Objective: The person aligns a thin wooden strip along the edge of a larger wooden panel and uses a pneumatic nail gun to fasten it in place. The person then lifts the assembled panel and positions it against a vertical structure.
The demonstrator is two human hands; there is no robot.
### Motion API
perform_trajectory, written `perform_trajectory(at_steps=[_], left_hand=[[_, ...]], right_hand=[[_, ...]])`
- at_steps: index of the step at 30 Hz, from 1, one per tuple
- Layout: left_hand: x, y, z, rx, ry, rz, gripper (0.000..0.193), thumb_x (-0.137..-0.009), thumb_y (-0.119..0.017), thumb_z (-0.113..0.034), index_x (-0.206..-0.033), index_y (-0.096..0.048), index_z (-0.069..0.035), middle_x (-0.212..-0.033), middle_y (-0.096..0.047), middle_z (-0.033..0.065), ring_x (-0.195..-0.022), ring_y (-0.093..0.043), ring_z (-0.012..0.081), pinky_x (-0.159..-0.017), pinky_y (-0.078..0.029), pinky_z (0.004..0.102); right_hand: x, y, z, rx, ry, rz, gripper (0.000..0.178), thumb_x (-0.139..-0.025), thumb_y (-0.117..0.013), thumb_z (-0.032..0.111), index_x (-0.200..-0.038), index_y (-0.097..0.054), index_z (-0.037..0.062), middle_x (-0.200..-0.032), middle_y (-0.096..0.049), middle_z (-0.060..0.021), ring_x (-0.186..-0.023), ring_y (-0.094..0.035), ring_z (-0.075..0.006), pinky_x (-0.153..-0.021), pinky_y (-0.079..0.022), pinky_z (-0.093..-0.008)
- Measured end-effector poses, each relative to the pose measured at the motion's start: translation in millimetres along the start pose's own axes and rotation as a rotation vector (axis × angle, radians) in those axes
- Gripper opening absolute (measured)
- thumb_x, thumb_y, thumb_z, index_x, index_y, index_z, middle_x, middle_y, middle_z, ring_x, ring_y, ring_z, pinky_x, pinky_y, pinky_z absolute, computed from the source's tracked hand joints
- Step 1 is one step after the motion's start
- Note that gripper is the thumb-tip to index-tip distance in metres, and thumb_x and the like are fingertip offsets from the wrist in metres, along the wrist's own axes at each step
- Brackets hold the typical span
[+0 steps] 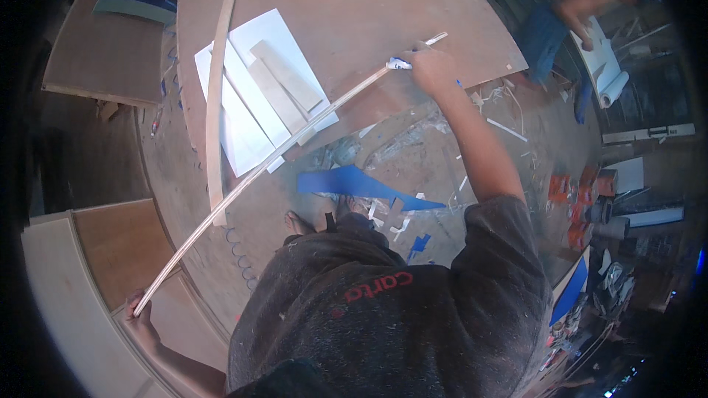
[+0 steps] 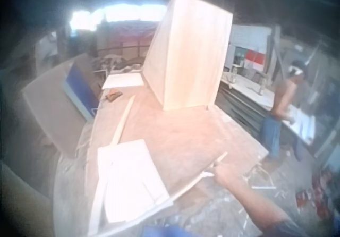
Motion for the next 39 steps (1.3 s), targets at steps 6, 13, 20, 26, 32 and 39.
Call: perform_trajectory(at_steps=[6, 13, 20, 26, 32, 39], left_hand=[[-5.8, -4.9, 5.7, 0.049, 0.057, 0.005, 0.020, -0.093, -0.077, 0.006, -0.109, -0.080, -0.005, -0.120, -0.074, 0.0114, -0.118, -0.066, 0.0217, -0.103, -0.053, 0.0361], [-9.2, 0.4, 13.0, 0.039, 0.070, 0.004, 0.016, -0.093, -0.080, 0.005, -0.106, -0.079, -0.005, -0.118, -0.076, 0.0086, -0.118, -0.067, 0.0210, -0.109, -0.050, 0.0386], [-10.9, -5.1, 3.5, 0.005, 0.057, -0.003, 0.018, -0.092, -0.076, 0.010, -0.104, -0.078, -0.003, -0.117, -0.076, 0.0083, -0.115, -0.068, 0.0196, -0.100, -0.054, 0.0344], [-10.7, -3.5, -2.5, -0.006, 0.016, 0.007, 0.021, -0.089, -0.075, 0.013, -0.105, -0.076, -0.001, -0.114, -0.075, 0.0082, -0.113, -0.069, 0.0201, -0.099, -0.052, 0.0332], [-13.9, -4.1, -10.2, -0.063, 0.026, -0.016, 0.020, -0.089, -0.076, 0.011, -0.105, -0.076, -0.001, -0.112, -0.076, 0.0060, -0.107, -0.067, 0.0152, -0.094, -0.052, 0.0301], [-8.2, -8.7, -28.5, -0.067, -0.024, -0.009, 0.021, -0.090, -0.076, 0.012, -0.107, -0.077, 0.000, -0.113, -0.075, 0.0062, -0.104, -0.067, 0.0148, -0.093, -0.051, 0.0284]], right_hand=[[12.5, 6.9, 34.3, -0.036, 0.110, -0.032, 0.031, -0.093, -0.076, 0.023, -0.123, -0.082, 0.0299, -0.116, -0.074, -0.0039, -0.097, -0.077, -0.0318, -0.080, -0.062, -0.0473], [26.6, 36.4, 93.1, -0.063, 0.230, -0.079, 0.028, -0.092, -0.076, 0.019, -0.117, -0.082, 0.0278, -0.109, -0.073, -0.0039, -0.093, -0.076, -0.0304, -0.073, -0.060, -0.0460], [35.7, 49.3, 128.8, -0.075, 0.342, -0.092, 0.028, -0.091, -0.076, 0.016, -0.116, -0.082, 0.0269, -0.105, -0.071, -0.0032, -0.091, -0.076, -0.0289, -0.071, -0.060, -0.0444], [48.6, 71.2, 175.7, 0.000, 0.455, -0.094, 0.039, -0.088, -0.070, 0.009, -0.119, -0.080, 0.0308, -0.102, -0.069, -0.0015, -0.094, -0.077, -0.0239, -0.073, -0.062, -0.0412], [56.8, 98.4, 213.7, -0.098, 0.550, -0.160, 0.037, -0.085, -0.071, 0.010, -0.115, -0.081, 0.0280, -0.099, -0.068, -0.0025, -0.092, -0.076, -0.0226, -0.074, -0.062, -0.0402], [64.9, 119.6, 253.4, -0.067, 0.646, -0.144, 0.038, -0.084, -0.076, 0.011, -0.118, -0.081, 0.0285, -0.101, -0.071, -0.0004, -0.086, -0.076, -0.0230, -0.072, -0.061, -0.0390]])
Point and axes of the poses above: each hand's wrist, its own x-axis away from the middle knuckle, its own y-axis out of the back of the hand, z = x × y, the point moved 5 cm from there along -x, towards the middle knuckle
